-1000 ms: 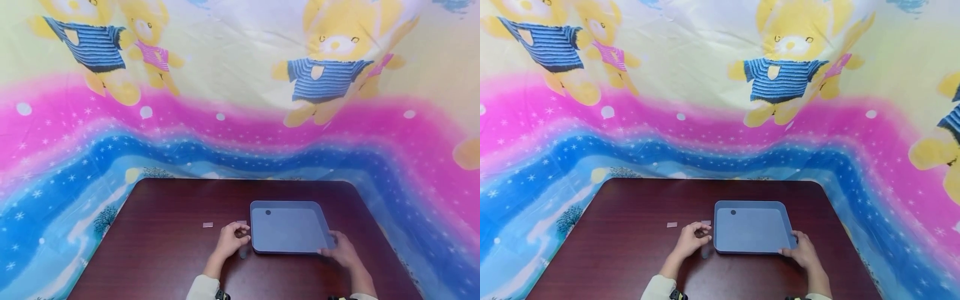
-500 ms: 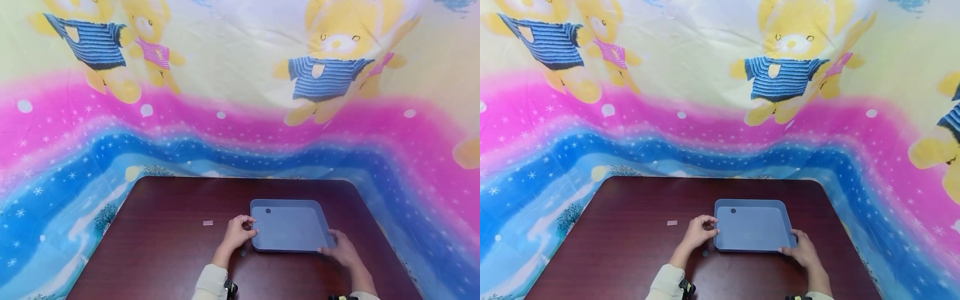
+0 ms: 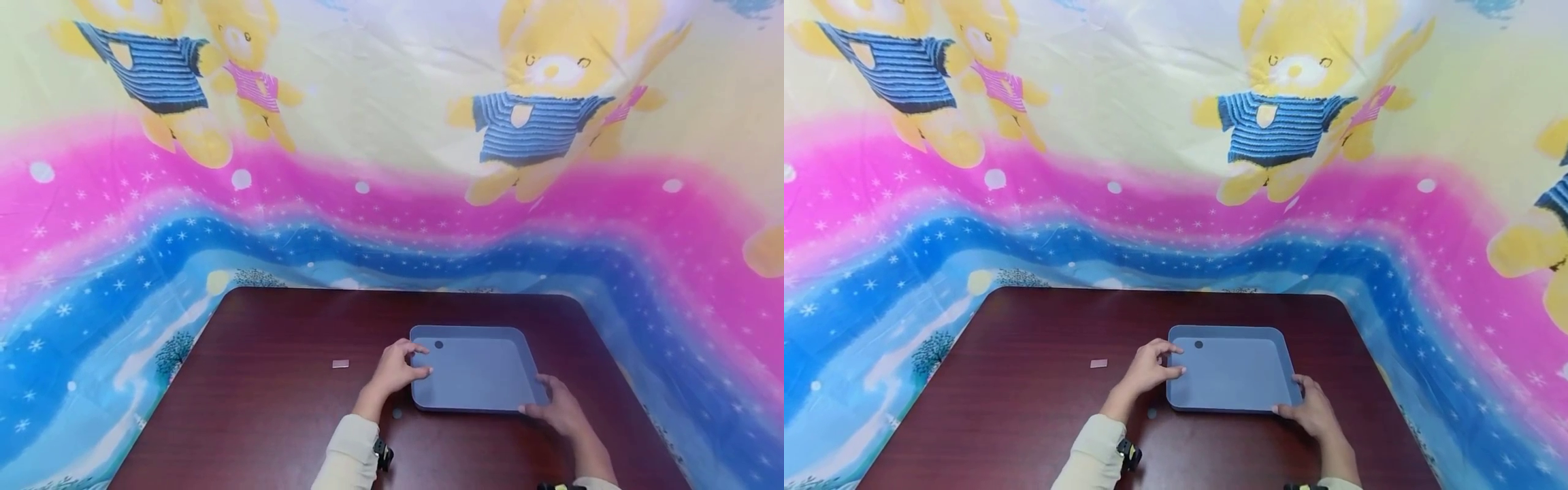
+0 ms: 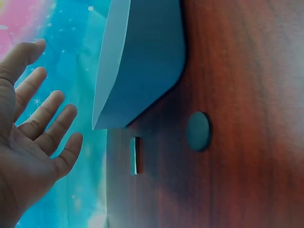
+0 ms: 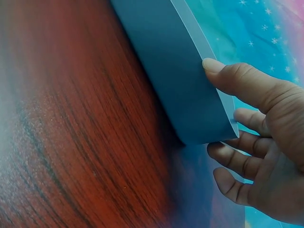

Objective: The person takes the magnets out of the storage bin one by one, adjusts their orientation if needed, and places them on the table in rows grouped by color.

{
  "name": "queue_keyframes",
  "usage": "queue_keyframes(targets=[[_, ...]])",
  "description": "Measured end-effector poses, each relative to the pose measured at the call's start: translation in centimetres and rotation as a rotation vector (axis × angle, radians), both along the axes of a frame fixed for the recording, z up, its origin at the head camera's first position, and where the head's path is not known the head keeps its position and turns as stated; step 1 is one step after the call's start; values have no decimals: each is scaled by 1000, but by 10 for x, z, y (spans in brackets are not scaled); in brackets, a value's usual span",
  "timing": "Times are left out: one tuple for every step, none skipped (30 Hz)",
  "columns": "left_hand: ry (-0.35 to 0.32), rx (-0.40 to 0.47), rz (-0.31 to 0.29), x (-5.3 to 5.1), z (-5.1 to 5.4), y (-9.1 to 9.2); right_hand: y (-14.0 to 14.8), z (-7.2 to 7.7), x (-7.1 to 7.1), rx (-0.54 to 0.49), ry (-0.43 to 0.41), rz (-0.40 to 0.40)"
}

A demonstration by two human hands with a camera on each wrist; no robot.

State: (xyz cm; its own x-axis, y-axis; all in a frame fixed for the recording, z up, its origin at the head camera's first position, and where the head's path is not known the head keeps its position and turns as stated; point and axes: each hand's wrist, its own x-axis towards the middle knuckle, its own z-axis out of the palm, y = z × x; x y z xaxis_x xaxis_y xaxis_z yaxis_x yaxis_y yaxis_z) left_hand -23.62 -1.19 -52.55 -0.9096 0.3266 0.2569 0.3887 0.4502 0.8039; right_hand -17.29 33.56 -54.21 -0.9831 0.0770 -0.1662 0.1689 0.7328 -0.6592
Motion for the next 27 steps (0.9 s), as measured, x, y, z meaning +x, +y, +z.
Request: queue_keyframes(targets=[[-7,-4,-3,-1,1,1,0,0,0,-3,-6,-4],[-10,-5,-5,-2,1,3,0,-1,1,-5,-10,-5],[-13,-9,-6,-4,2,4,0,-1,1,-8,-10,-6],[-18,-12,-6,-5,3,6,0,-2,1,-13,-11,-6],[-25,-9,-8,-7,4,8,0,-2,1,-16,-10,-6],[-33,-5,-8,-8,4,10,0,-2,1,-19,-7,-6],[-42,0,-8,-10,5,12,0,-2,1,-25,-4,-6],[-50,4,-5,-11,5,14,0,-2,2,-29,2,-5],[-56,8,-3,-13,5,15,0,-1,2,-32,7,-1],[-62,14,1,-15,5,17,0,-1,2,-37,9,1],[-65,19,8,-16,5,19,0,-1,2,-41,11,0],[-71,24,17,-18,4,20,0,-2,2,-48,9,-1],[-76,27,27,-19,4,21,0,-2,3,-55,7,-3],[-81,26,36,-21,3,23,0,-2,3,-56,7,-3],[-90,21,48,-22,2,24,0,-2,3,-57,3,-4],[-101,16,60,-24,2,26,0,-2,3,-54,0,-8],[-109,15,67,-25,1,27,0,-2,3,-54,-2,-11],[-123,14,75,-26,1,29,1,-2,3,-52,-2,-13],[-134,12,81,-27,1,30,1,-2,3,-47,-1,-10],[-145,10,87,-28,1,31,1,-2,3,-45,-1,-12],[-159,9,93,-29,1,32,2,-2,3,-46,-3,-12],[-168,10,96,-31,1,33,2,-3,2,-49,-4,-14],[-177,12,96,-32,0,34,2,-3,2,-54,-4,-14],[-187,10,97,-33,0,35,3,-3,2,-56,-5,-16],[-190,10,96,-34,0,36,3,-3,2,-55,-4,-13],[-188,15,89,-36,-1,36,3,-3,2,-57,-6,-17],[-182,16,79,-38,-2,37,3,-3,2,-55,-3,-14]])
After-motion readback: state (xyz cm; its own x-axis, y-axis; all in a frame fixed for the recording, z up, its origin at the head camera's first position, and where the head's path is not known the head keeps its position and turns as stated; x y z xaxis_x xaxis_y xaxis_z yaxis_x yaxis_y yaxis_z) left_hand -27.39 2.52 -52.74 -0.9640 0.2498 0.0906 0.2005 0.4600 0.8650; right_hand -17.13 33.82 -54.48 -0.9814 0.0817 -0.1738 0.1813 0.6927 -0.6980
